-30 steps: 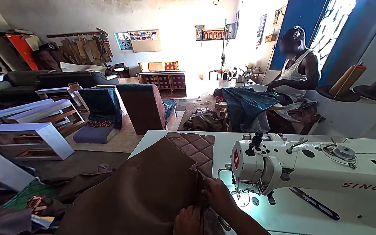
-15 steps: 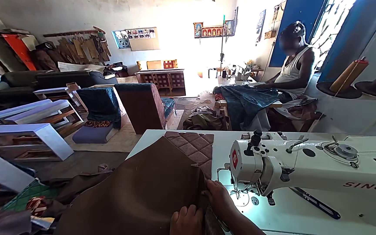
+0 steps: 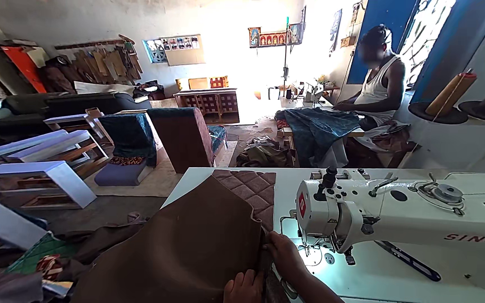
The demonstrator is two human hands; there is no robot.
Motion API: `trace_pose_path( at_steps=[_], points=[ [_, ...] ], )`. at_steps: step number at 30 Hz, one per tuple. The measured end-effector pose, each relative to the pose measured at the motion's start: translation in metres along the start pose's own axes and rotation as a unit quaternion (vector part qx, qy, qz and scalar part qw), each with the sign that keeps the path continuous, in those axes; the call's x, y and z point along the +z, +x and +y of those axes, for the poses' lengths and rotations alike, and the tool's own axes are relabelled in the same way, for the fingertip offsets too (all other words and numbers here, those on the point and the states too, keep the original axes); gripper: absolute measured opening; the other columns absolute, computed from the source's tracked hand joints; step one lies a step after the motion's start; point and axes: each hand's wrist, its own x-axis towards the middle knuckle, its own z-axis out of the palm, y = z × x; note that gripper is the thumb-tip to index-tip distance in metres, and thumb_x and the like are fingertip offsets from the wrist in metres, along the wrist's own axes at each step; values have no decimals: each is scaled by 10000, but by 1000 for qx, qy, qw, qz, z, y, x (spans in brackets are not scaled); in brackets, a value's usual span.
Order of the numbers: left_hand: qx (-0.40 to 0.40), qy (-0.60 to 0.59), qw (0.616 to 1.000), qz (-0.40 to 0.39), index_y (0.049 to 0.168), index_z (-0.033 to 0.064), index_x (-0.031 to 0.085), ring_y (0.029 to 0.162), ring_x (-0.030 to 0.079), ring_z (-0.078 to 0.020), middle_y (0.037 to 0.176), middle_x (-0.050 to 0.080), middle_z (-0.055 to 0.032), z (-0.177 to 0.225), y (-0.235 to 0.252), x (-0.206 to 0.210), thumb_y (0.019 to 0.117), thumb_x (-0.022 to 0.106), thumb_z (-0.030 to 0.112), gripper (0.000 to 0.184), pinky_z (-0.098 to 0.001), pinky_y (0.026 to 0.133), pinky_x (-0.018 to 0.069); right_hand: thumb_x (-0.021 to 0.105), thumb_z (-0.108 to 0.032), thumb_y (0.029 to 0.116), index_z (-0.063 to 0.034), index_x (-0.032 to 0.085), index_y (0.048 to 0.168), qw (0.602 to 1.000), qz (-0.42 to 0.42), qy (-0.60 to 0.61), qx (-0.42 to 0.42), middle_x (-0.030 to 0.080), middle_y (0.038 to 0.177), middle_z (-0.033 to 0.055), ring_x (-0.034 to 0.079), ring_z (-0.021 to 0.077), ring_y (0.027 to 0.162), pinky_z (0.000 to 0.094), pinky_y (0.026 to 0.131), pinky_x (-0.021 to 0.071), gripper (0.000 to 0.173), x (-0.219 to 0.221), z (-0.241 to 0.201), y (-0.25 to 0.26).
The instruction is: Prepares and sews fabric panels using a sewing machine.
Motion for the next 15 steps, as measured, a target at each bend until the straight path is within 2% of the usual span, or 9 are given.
trace_pose_path(
  at_steps=[5,8,11,15],
  points=[
    [-3,-6,1000,-6,956,276,832,736,677,-181,840,730,18,0,1,-1,876,715,223,150,-360,615,494,581,-259,1026,-26,679,1090,999,5,44,-3,701,1009,118,662,241,1035,389,967,503,261,-1,4,0],
    [11,8,1000,-1,974,287,829,747,672,-169,912,744,39,0,1,0,885,701,218,171,-348,612,487,611,-270,1006,-37,697,1072,997,22,71,-7,710,978,97,671,213,992,382,937,515,256,1,9,1],
    [36,60,998,1,1017,328,824,748,638,-133,1000,750,93,1,1,-2,901,672,203,228,-329,619,440,617,-284,1001,-47,709,1069,997,31,74,-17,717,961,84,677,193,968,368,923,523,263,2,11,1],
    [44,74,996,5,1018,321,825,739,637,-127,1000,756,90,2,0,-3,895,661,166,257,-318,612,436,613,-280,1004,-46,708,1065,996,34,76,-19,715,965,81,672,192,974,363,927,516,259,3,11,0]
  ],
)
